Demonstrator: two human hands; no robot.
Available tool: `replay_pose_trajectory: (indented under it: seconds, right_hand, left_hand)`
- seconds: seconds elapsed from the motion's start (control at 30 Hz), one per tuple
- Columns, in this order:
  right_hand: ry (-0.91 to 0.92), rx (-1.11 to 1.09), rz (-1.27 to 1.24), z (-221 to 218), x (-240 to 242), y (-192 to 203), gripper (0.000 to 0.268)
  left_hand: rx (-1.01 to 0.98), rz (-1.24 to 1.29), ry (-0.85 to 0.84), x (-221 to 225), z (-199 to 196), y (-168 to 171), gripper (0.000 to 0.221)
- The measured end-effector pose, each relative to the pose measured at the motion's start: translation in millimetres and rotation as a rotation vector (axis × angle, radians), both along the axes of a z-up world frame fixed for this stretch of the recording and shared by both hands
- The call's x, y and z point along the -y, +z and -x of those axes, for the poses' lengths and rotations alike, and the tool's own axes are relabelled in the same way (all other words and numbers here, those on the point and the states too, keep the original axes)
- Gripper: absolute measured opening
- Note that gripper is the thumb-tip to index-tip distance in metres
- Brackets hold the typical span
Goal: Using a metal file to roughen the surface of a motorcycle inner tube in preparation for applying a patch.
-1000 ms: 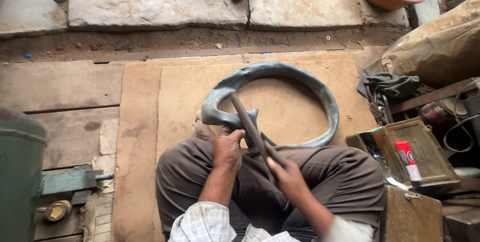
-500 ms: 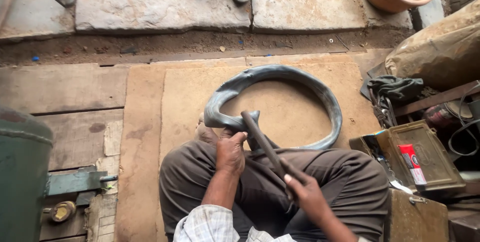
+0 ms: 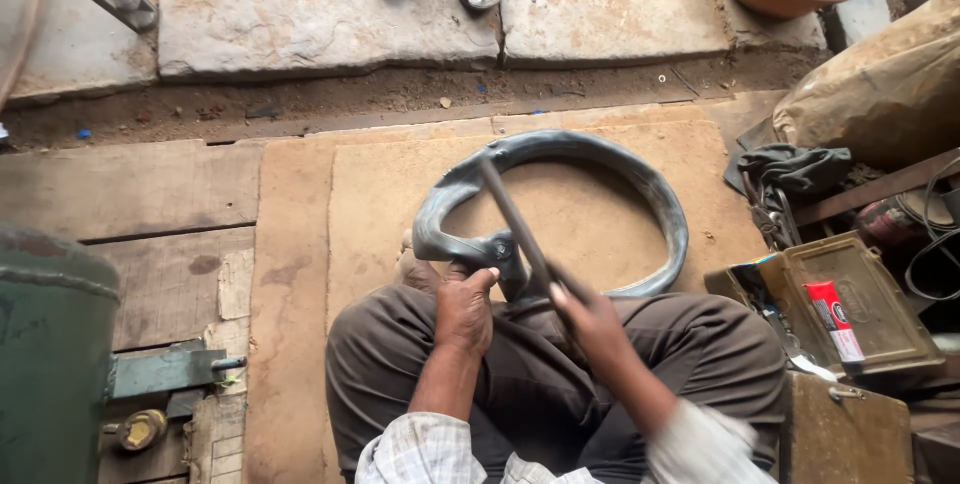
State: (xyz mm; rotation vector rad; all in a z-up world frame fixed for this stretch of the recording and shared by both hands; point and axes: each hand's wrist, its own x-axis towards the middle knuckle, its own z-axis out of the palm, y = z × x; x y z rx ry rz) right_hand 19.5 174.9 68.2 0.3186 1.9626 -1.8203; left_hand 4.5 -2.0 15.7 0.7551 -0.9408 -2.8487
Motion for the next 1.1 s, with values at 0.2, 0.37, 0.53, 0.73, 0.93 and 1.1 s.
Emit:
replay_pose_trajectory:
  seconds: [0.2,0.37,0.53,0.73,0.93,1.1]
  right_hand:
    - [-0.031,0.174,0.198,-75.6,-32.5,-24.1,0.056]
    - [0.11,-0.331,-0.019,-0.1,35.7,-29.0,0.047]
    - [-0.094,-0.129,0.052,30.7,47.9,-10.1,0.049]
    - [0.198,-0.385,-0.162,-53.6,-46.3,-49.0,0.046]
    - [0.029,0.002,0.044,-41.9,0.1,-37.1,0.053]
    - [-0.011,-0.136,0.078,36.0,52.7,-8.0,0.052]
  left_hand:
    - [-0.017,0.051,-0.008,-4.9,0.6,-16.3,0.029]
    - [-0.061,0.088,-0.022,-1.2,0.3,-40.3,0.032]
    - [-0.053,0.058,-0.05,-2.4,-1.1,-17.8,0.034]
    - [-0.041,0.027,0.023,-5.7,2.5,-24.7,0.038]
    - [-0.075,0.017,0.023,-2.4,3.9,-31.2,0.032]
    - [-0.083,0.116,-0.066,-0.5,-2.3,-9.6,0.035]
